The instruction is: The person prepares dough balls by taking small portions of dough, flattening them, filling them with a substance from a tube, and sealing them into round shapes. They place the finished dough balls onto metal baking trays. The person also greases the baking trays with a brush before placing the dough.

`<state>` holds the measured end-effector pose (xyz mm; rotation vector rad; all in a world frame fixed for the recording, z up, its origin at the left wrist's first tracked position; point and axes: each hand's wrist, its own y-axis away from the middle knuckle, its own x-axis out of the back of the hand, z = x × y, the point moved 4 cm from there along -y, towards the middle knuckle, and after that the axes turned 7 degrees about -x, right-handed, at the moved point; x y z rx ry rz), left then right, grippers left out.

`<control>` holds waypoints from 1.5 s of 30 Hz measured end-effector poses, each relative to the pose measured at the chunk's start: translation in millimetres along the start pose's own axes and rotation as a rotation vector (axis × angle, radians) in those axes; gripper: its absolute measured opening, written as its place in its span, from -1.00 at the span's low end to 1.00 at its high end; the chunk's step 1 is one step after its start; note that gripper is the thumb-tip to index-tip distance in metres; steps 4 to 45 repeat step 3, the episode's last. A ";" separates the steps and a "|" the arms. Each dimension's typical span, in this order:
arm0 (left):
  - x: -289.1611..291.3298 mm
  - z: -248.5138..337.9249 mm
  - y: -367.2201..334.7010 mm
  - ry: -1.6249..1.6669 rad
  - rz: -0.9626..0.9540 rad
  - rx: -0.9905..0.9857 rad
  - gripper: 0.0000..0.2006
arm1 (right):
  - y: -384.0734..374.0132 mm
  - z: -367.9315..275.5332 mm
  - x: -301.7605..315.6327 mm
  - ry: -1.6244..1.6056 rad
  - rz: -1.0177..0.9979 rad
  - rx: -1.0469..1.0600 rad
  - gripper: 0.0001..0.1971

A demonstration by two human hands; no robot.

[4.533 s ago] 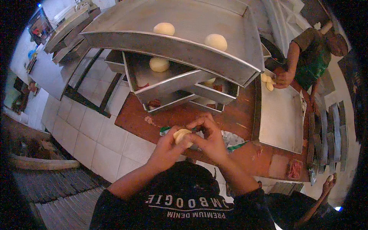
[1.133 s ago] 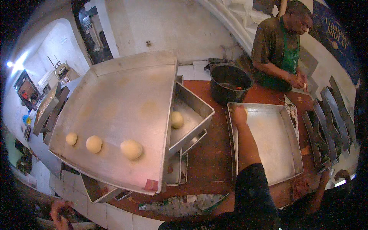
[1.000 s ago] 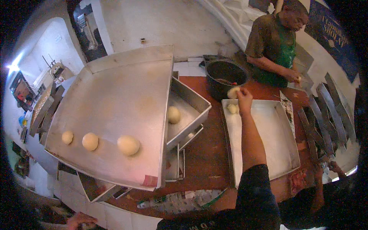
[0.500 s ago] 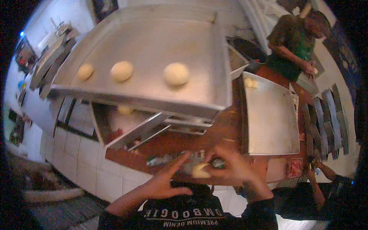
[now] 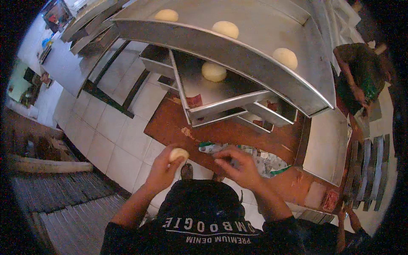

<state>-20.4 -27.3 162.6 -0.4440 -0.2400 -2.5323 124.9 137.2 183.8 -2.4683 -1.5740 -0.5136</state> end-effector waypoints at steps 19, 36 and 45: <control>-17.1 -1.1 -0.3 -0.121 -0.012 -0.097 -0.72 | -0.1 -20.0 -20.9 -0.129 -0.247 -0.019 -0.80; -17.1 -1.1 -0.3 -0.121 -0.012 -0.097 -0.72 | -0.1 -20.0 -20.9 -0.129 -0.247 -0.019 -0.80; -17.1 -1.1 -0.3 -0.121 -0.012 -0.097 -0.72 | -0.1 -20.0 -20.9 -0.129 -0.247 -0.019 -0.80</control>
